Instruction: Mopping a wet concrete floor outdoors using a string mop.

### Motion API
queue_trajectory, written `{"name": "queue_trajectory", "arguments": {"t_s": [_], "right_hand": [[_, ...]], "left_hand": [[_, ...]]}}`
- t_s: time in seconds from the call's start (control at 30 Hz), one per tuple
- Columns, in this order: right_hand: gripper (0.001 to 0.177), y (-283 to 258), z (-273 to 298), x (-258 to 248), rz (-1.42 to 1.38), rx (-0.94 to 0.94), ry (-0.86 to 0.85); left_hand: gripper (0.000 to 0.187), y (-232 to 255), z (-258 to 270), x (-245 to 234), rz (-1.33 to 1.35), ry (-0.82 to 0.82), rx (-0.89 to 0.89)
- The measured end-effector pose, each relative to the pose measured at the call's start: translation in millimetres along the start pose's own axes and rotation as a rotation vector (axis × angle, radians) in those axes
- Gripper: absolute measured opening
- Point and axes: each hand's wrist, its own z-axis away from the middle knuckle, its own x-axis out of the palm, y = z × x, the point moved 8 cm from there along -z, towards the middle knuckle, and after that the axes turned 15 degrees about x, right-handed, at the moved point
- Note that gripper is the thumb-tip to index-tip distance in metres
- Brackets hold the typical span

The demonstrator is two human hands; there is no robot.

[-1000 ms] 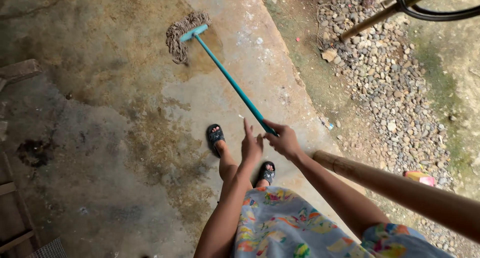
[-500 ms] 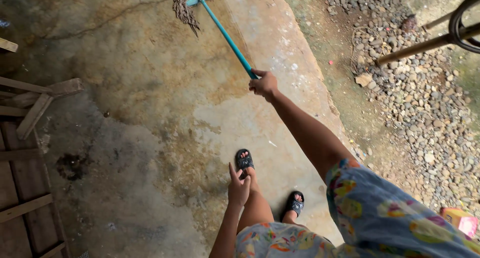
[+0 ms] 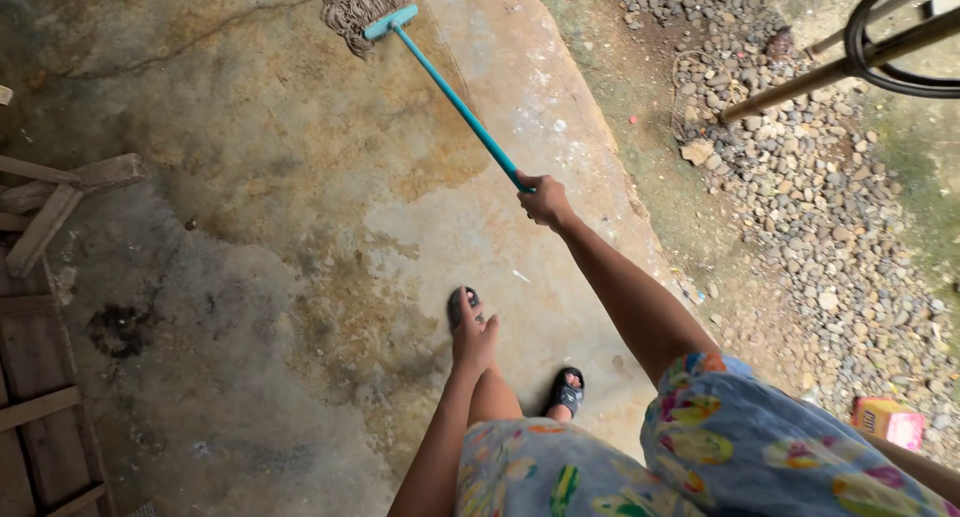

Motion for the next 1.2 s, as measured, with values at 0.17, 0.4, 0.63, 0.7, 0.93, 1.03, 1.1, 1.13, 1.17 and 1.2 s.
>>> {"name": "queue_trajectory", "arguments": {"t_s": [0.17, 0.4, 0.63, 0.7, 0.93, 1.03, 1.1, 1.13, 1.17, 1.2], "right_hand": [[0.048, 104.4, 85.3, -51.2, -0.007, 0.054, -0.04], [0.054, 257.3, 225.7, -108.6, 0.154, 0.108, -0.004], [0.057, 318.0, 343.6, -150.7, 0.203, 0.137, -0.039], [0.058, 310.5, 359.2, -149.8, 0.296, 0.073, -0.016], [0.055, 256.9, 320.0, -112.9, 0.276, 0.057, 0.087], [0.052, 232.3, 271.8, -90.1, 0.218, 0.039, 0.086], [0.049, 210.3, 235.9, -78.1, 0.152, -0.006, 0.108], [0.049, 199.7, 213.8, -70.4, 0.152, -0.007, 0.105], [0.049, 182.0, 193.8, -64.7, 0.157, -0.087, 0.141], [0.048, 163.2, 173.5, -58.5, 0.162, -0.168, 0.178]], "left_hand": [[0.097, 21.7, 39.1, 88.3, -0.102, -0.146, -0.024], [0.092, 72.2, 102.3, 196.3, -0.113, -0.309, 0.043], [0.085, 110.0, 139.1, 248.4, -0.127, -0.428, 0.264], [0.083, 110.1, 147.9, 250.9, -0.173, -0.587, 0.06], [0.084, 88.8, 102.0, 217.0, -0.15, -0.466, 0.068], [0.083, 85.5, 72.0, 186.5, -0.193, -0.422, 0.013], [0.078, 85.3, 53.1, 164.2, -0.127, -0.345, 0.075], [0.078, 78.2, 46.7, 153.8, -0.129, -0.343, 0.074], [0.079, 77.0, 38.4, 141.6, -0.089, -0.307, 0.136], [0.08, 75.9, 29.1, 128.4, -0.049, -0.272, 0.199]]}}
